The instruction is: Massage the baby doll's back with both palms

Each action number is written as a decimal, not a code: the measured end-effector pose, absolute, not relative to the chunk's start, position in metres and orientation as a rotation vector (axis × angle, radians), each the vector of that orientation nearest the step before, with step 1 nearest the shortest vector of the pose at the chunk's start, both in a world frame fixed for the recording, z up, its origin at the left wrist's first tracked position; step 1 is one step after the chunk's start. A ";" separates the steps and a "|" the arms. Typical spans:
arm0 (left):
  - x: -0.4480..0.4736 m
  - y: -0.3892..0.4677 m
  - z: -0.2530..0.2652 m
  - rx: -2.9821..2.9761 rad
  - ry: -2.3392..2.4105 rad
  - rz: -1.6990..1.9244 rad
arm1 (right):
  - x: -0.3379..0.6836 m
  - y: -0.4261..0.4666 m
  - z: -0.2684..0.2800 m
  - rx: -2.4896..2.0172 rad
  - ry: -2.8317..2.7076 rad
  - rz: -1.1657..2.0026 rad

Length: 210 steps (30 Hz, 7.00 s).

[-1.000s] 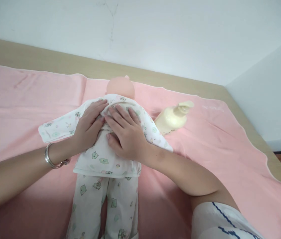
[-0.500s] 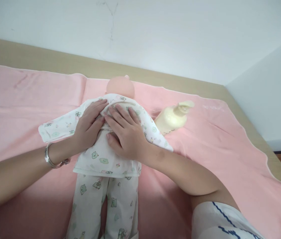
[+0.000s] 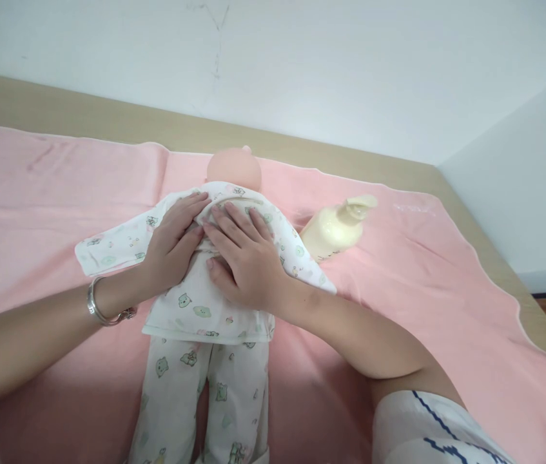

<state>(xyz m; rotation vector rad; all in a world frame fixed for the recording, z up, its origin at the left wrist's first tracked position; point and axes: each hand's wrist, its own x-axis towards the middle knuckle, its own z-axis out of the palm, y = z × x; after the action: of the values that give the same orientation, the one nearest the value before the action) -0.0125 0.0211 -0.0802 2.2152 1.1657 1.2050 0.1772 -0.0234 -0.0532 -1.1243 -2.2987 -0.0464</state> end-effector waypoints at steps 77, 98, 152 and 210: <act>-0.006 0.008 -0.045 2.320 1.431 0.642 | 0.169 -0.044 -0.045 -1.275 -2.351 0.027; -0.003 0.010 -0.050 2.259 1.411 0.706 | 0.172 -0.044 -0.032 -1.433 -2.400 -0.380; -0.001 -0.014 -0.027 2.442 1.293 0.522 | 0.179 -0.011 -0.031 -1.542 -2.399 -0.003; 0.000 -0.001 -0.039 2.280 1.426 0.715 | 0.185 0.004 -0.041 -1.413 -2.293 0.119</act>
<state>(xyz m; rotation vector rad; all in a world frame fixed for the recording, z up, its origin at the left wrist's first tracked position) -0.0002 -0.0009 -0.0386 2.2796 1.4262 0.7150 0.1852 0.0041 -0.0413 -1.4131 -2.2931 0.1187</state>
